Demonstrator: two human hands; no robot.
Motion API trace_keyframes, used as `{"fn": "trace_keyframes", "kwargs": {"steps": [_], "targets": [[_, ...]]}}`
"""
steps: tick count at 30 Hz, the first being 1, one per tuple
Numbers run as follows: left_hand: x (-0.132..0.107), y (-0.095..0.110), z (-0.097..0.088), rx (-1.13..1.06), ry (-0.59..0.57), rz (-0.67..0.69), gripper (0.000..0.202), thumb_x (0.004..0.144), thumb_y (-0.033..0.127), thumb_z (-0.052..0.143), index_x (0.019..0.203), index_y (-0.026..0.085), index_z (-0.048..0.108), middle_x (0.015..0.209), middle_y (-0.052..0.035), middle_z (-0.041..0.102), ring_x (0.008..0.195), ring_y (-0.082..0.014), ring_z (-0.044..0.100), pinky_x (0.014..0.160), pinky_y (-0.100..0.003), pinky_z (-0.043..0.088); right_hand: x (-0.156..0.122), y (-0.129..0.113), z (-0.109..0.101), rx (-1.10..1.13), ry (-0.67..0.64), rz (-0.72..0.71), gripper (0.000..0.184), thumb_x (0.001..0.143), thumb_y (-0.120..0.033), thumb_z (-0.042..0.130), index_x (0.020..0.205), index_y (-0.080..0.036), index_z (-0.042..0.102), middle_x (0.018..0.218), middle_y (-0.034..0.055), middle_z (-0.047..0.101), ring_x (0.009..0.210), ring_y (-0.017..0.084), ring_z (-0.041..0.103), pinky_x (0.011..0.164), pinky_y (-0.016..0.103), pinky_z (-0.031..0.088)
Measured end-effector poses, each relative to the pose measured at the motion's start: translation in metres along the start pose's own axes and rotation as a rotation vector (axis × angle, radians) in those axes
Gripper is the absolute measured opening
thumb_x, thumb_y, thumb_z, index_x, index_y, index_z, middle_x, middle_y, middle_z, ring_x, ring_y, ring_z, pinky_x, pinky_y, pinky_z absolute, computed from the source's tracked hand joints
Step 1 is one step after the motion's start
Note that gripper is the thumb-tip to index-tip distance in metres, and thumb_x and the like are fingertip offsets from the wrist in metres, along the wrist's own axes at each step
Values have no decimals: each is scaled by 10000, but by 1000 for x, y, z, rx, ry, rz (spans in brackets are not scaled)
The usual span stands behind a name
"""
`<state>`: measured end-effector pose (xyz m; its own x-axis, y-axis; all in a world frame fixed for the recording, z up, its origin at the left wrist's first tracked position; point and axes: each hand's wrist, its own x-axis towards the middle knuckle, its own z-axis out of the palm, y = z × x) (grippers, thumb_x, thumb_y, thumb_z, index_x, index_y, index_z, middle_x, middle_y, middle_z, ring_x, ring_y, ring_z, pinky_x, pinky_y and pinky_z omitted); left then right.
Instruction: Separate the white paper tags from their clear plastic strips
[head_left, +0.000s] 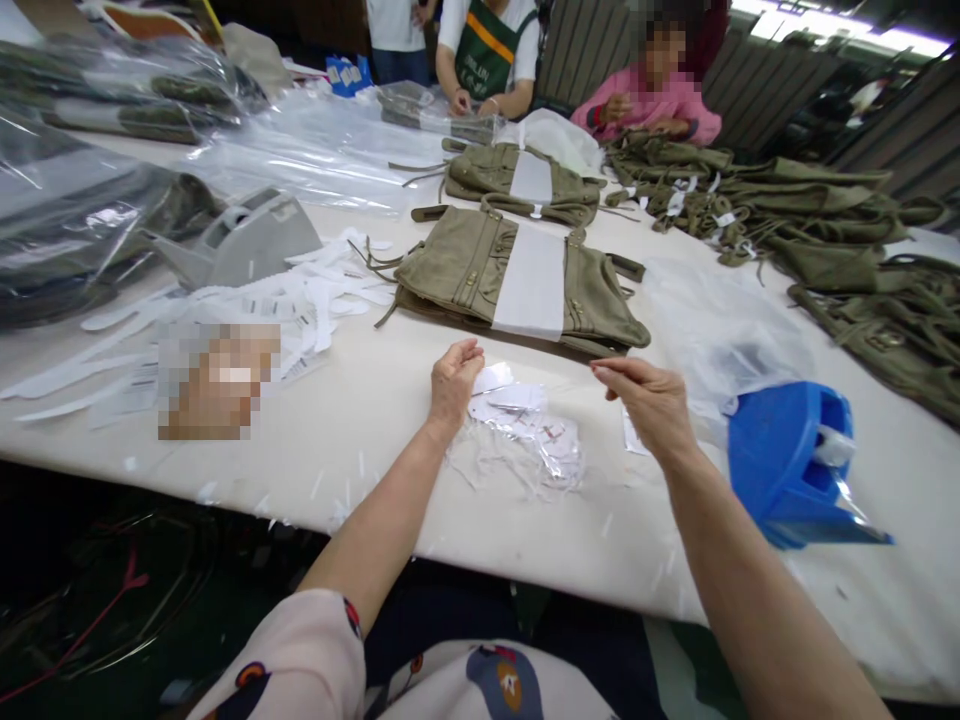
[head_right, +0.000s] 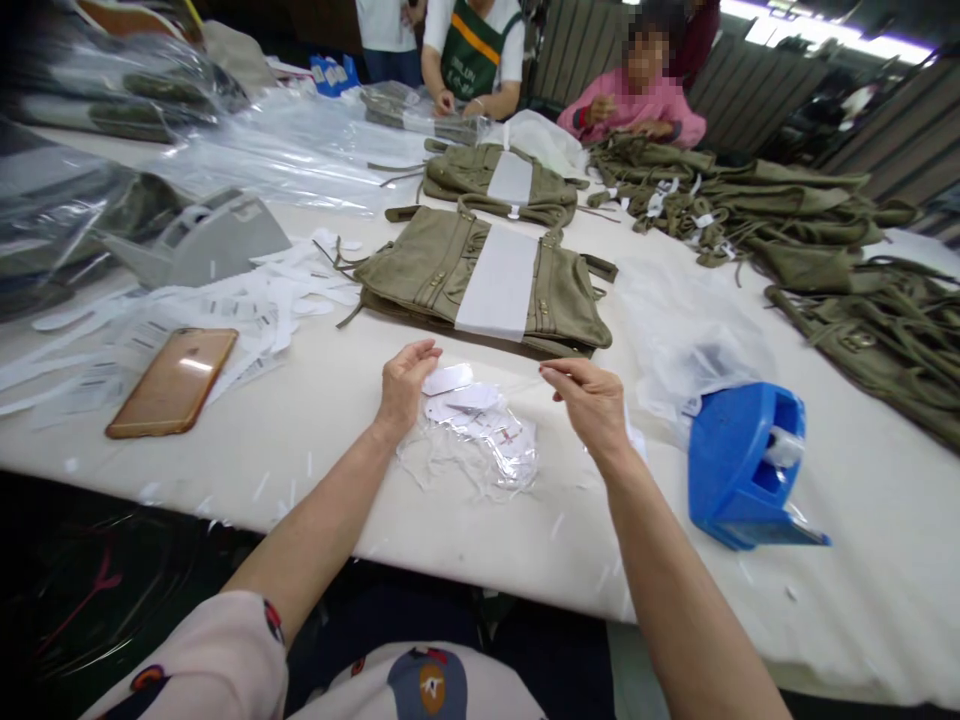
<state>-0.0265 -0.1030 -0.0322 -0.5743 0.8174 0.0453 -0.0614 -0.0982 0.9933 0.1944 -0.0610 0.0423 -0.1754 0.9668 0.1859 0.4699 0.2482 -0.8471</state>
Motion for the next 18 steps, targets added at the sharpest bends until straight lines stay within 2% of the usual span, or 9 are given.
{"fn": "trace_keyframes", "kwargs": {"steps": [2,4,5,7,9,11,13,15,18], "targets": [[-4,-1,2,173,-100,78,358,660,200,541,1008,138,598,955,-82,658,931,-202,607,878,-348,467,-4,17,-32,-33,109,104,279,657,-401,635,837,-192,680,734,30,642,549,135,517,533,279,420],[-7,-3,3,362,-147,168,382,645,139,515,1018,151,599,993,-72,651,954,-200,595,919,-352,446,-7,40,-61,-186,184,201,287,668,-398,622,850,-184,680,672,34,628,559,155,532,550,291,419],[-7,-4,3,439,-155,205,402,636,114,500,1023,157,599,1011,-67,647,965,-200,588,938,-354,434,-9,50,-73,-308,176,246,274,688,-385,601,848,-178,682,667,43,624,581,171,546,573,305,425],[-7,-6,2,536,-157,251,431,625,84,474,1030,160,599,1025,-62,644,975,-201,580,954,-356,423,-15,64,-87,-614,131,275,245,727,-307,543,873,-169,683,782,87,638,698,216,578,645,343,435],[-5,-7,1,574,-145,266,435,626,76,459,1030,157,601,1021,-62,645,969,-201,581,946,-352,431,-21,63,-84,-908,133,186,295,736,-195,479,961,-162,665,1042,139,593,915,279,552,740,394,421],[-3,-8,-1,587,-112,272,434,631,67,443,1026,147,603,1021,-70,645,969,-201,581,944,-351,431,-26,48,-65,-1047,200,30,387,734,-120,424,1063,-161,623,1218,149,491,1085,318,454,814,437,384],[0,-8,-3,563,-73,261,443,631,53,424,1027,140,602,1024,-77,644,972,-199,582,947,-353,427,-28,25,-29,-978,173,-107,389,766,-119,391,1092,-165,598,1218,134,494,1113,300,427,859,439,357],[3,-8,-5,489,-28,215,455,634,44,408,1037,148,594,1013,-70,648,970,-189,586,943,-352,430,-24,3,15,-782,-37,-197,332,814,-189,389,1077,-185,592,1136,108,551,1062,254,467,872,394,363],[7,-9,-10,358,60,115,415,661,76,416,1024,168,593,962,-50,660,951,-176,597,922,-345,442,-11,-16,80,-616,-252,-84,355,828,-386,438,1086,-175,562,1095,118,561,1030,244,488,860,366,380]]}}
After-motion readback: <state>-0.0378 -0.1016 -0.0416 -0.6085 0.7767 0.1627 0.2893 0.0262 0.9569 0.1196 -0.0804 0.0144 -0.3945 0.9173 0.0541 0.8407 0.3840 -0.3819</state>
